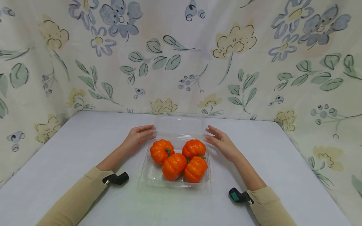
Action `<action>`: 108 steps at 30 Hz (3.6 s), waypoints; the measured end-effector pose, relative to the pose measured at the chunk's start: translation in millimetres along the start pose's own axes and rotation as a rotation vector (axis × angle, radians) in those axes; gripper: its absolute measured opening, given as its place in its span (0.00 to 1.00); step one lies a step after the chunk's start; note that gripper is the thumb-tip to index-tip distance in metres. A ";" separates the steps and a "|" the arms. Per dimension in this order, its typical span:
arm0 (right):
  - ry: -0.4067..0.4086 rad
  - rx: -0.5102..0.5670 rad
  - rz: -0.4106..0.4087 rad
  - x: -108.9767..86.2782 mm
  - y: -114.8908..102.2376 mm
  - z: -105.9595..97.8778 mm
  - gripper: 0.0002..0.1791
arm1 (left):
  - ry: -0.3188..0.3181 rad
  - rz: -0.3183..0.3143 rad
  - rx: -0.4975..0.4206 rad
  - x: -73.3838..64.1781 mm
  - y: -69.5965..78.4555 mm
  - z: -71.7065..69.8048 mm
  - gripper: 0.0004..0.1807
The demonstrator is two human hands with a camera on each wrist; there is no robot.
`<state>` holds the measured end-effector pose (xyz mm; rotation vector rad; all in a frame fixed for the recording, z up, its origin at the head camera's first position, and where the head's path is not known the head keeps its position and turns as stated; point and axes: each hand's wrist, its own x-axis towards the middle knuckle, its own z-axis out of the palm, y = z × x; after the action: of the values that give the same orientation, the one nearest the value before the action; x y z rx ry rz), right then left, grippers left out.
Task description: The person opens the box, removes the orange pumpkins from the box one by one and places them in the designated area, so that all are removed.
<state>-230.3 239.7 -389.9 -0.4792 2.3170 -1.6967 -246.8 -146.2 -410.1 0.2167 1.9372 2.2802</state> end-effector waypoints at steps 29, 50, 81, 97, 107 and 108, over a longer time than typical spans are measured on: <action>0.062 -0.191 -0.078 -15.0 -25.6 -3.1 0.35 | -0.051 -0.017 0.199 -29.2 14.8 -13.2 0.29; -0.070 -0.184 -0.242 -26.7 -47.4 6.2 0.32 | -0.093 -0.092 0.223 -70.8 26.0 -7.8 0.30; -0.198 -0.333 -0.254 -21.3 -39.4 10.3 0.25 | -0.132 -0.159 0.105 -82.7 25.5 -3.5 0.33; -0.205 -0.385 -0.242 -19.4 -37.0 11.5 0.26 | -0.115 -0.155 0.092 -83.8 26.3 -1.0 0.34; -0.188 -0.388 -0.232 -19.9 -37.6 15.0 0.27 | -0.112 -0.162 0.082 -84.7 26.4 0.3 0.34; -0.183 -0.386 -0.229 -19.9 -37.5 15.3 0.27 | -0.113 -0.161 0.080 -84.7 26.5 0.5 0.34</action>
<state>-201.6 223.8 -359.0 -0.9619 2.5300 -1.2196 -164.1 -166.9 -385.4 0.1861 1.9169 2.0468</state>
